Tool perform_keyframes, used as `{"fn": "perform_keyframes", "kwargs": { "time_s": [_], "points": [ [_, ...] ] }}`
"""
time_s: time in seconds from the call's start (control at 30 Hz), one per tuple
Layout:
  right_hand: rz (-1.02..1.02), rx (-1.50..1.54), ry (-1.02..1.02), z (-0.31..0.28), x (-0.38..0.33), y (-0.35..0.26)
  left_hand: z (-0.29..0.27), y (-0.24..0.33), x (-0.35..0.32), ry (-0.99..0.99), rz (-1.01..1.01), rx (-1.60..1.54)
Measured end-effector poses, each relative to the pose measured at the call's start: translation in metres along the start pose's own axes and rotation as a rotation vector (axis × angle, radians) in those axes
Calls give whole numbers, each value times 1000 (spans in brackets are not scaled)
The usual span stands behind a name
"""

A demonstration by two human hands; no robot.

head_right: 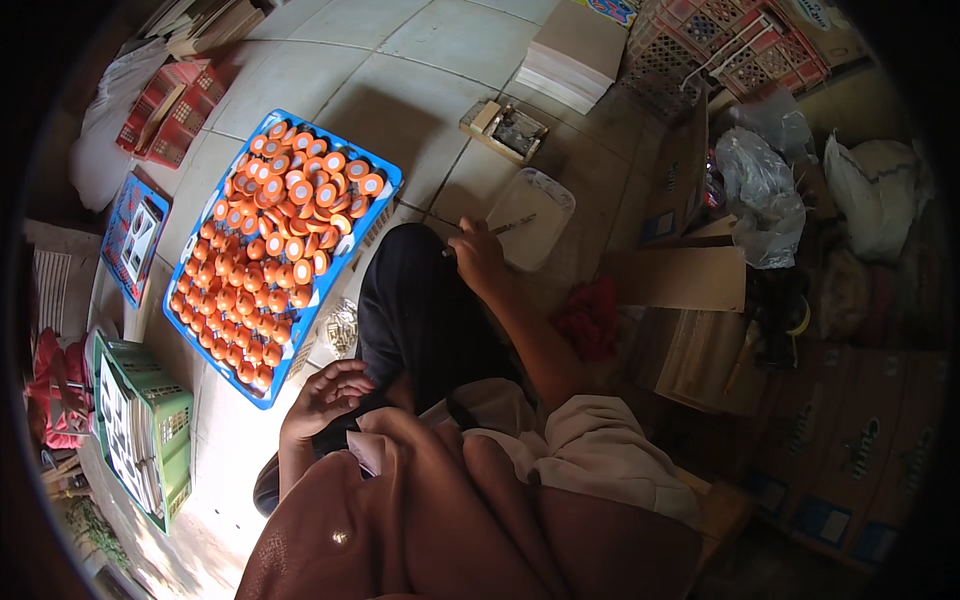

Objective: Assembling small orange plastic components and applying glue using a brush.

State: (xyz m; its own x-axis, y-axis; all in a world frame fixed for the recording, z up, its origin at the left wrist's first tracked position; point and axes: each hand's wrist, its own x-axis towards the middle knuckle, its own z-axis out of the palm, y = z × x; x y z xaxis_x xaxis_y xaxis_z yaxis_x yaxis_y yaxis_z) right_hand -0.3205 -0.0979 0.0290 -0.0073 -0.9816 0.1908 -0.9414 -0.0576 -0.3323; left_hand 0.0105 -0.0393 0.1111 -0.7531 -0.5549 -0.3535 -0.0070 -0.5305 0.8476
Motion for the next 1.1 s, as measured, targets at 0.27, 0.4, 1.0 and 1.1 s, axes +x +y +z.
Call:
{"fn": "perform_keyframes", "kwargs": {
  "time_s": [0.27,0.4,1.0,1.1],
  "points": [
    [-20,232,371,-69,-4,56,31,-24,51,-20,-29,-96],
    [216,416,576,-91,-15,79,54,-47,64,-31,-128,-123],
    [271,577,602,-75,-28,79,75,-54,137,-25,-26,-92],
    [285,571,540,-92,-44,76,93,-56,187,61,-96,-496]
  ]
}}
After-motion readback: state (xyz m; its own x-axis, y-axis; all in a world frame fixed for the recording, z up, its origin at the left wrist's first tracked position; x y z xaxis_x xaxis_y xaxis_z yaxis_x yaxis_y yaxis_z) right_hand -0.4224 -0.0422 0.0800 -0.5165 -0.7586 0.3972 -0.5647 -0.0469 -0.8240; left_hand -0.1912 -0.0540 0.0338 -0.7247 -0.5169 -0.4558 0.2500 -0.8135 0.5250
